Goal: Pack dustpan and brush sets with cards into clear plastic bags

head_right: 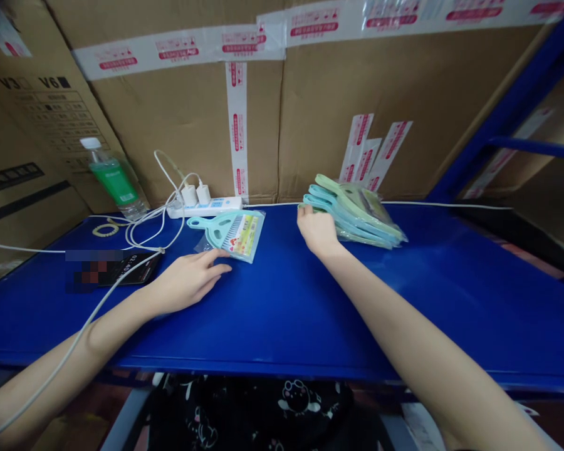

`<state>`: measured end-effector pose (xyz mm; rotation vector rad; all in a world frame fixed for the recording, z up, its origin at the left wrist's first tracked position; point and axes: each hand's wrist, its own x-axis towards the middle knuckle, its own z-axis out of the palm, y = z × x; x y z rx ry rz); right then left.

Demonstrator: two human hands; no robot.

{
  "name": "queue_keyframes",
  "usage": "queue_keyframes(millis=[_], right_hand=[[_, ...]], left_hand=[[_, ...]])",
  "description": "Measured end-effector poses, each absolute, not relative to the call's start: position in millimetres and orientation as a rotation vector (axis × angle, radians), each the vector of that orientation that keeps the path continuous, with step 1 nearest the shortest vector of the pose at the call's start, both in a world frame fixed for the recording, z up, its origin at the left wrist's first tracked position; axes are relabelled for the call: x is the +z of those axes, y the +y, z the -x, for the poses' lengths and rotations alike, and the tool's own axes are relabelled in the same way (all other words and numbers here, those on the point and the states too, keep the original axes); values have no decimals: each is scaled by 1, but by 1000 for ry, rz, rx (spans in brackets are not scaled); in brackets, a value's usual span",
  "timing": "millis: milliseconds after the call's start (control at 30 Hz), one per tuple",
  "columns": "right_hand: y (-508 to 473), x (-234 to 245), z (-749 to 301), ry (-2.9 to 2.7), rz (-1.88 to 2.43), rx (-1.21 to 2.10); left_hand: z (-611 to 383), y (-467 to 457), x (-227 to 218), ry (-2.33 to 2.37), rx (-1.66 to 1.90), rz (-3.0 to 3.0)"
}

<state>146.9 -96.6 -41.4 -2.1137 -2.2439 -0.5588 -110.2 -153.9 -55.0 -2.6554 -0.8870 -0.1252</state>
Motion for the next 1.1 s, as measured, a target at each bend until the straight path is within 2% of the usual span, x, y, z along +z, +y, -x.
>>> queue_keyframes(millis=[1100], right_hand=[[-122,-34,-135,-2597,1888,-648]], left_hand=[[111,-153,-55,-858,-130,2676]])
